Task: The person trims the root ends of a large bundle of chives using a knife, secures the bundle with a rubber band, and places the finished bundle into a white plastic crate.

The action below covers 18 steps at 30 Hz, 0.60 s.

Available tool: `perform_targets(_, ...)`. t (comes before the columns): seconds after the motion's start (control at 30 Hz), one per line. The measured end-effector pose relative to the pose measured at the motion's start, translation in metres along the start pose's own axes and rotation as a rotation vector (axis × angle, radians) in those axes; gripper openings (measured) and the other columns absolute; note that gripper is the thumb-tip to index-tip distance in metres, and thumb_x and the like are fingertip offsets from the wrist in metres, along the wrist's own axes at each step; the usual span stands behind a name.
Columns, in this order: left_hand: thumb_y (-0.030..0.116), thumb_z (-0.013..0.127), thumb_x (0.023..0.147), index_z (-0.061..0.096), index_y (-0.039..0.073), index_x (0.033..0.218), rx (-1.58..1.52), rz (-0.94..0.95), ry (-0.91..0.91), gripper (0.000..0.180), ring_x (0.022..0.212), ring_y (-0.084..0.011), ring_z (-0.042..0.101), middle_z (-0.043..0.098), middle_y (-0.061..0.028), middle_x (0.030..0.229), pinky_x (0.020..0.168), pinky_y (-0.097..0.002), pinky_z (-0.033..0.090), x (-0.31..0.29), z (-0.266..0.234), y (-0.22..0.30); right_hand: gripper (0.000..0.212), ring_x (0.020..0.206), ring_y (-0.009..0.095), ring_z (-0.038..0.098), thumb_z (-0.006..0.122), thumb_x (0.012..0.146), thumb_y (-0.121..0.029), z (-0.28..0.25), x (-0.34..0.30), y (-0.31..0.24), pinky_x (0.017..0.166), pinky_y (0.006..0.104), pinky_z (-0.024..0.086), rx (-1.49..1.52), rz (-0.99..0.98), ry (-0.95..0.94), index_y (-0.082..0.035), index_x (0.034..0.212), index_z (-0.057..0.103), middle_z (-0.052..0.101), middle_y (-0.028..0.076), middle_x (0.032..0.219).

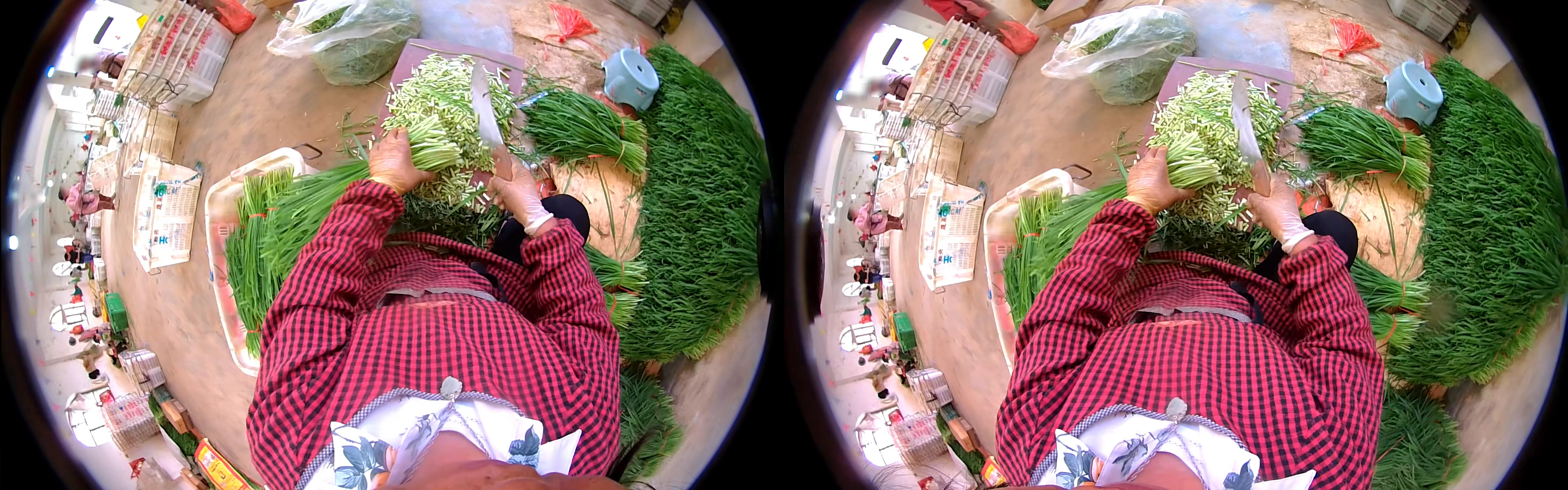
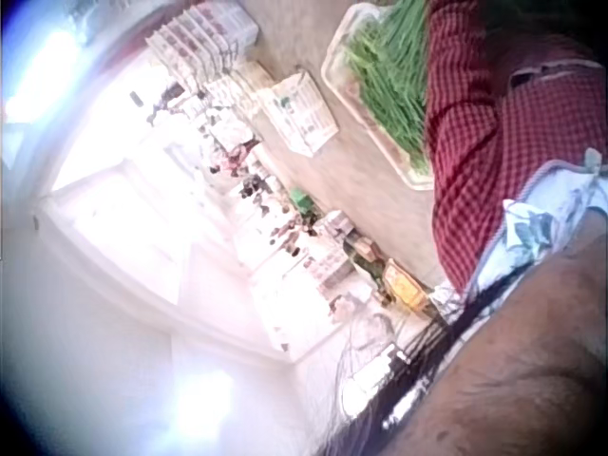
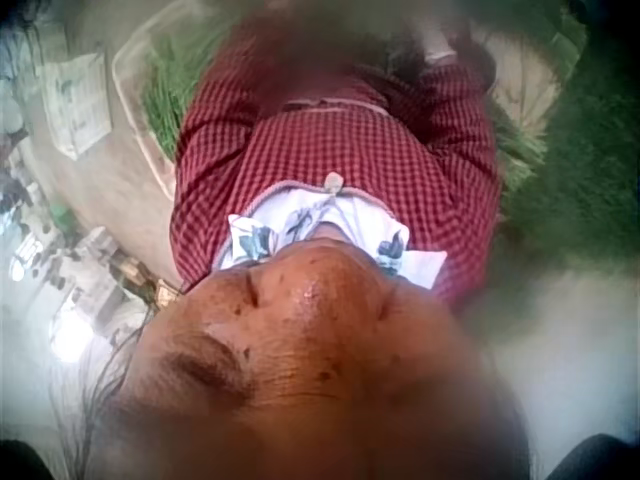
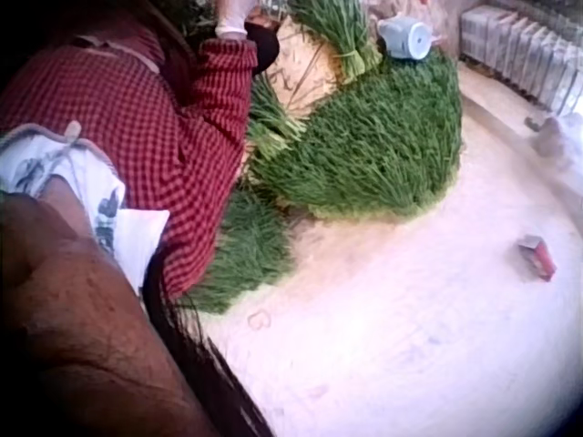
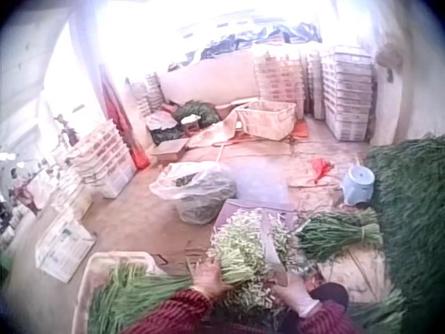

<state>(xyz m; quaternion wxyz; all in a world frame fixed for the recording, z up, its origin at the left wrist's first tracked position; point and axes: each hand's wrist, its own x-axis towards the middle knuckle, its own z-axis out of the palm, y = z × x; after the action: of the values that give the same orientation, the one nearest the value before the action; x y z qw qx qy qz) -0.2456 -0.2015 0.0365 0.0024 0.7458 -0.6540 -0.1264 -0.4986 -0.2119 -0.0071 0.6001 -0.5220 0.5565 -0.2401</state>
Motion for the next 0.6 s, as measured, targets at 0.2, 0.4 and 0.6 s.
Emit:
perform_targets(0.2, 0.054, 0.089, 0.053, 0.014, -0.005, 0.151, 0.062, -0.018, -0.002, 0.136, 0.137, -0.0352, 0.039, 0.026, -0.0251, 0.154, 0.109, -0.0401, 0.039, 0.025, 0.005, 0.021, 0.043, 0.084, 0.043, 0.065, 0.060, 0.092, -0.043, 0.005, -0.016, 0.024, 0.071, 0.0496, 0.050, -0.336, -0.296, 0.186, -0.012, 0.120, 0.055, 0.067, 0.022, 0.091)
perform_targets(0.4, 0.049, 0.086, 0.059, 0.049, -0.005, 0.130, 0.021, -0.127, -0.330, 0.096, 0.112, -0.0319, 0.063, 0.064, -0.0205, 0.119, 0.094, -0.0401, 0.051, 0.038, -0.009, 0.022, 0.035, 0.080, 0.042, 0.065, 0.054, 0.096, -0.042, 0.023, -0.051, -0.008, 0.067, 0.0496, 0.051, -0.492, -0.405, 0.167, -0.013, 0.116, 0.055, 0.067, 0.020, 0.085)
perform_targets(0.6, 0.044, 0.079, 0.063, 0.067, 0.004, 0.107, 0.045, -0.053, -0.253, 0.060, 0.101, -0.0327, 0.067, 0.069, -0.0171, 0.106, 0.086, -0.0413, 0.054, 0.031, -0.006, 0.028, 0.030, 0.073, 0.042, 0.065, 0.052, 0.097, -0.035, 0.025, -0.046, -0.004, 0.062, 0.0518, 0.050, -0.764, -0.353, 0.091, -0.011, 0.115, 0.050, 0.066, 0.021, 0.082)
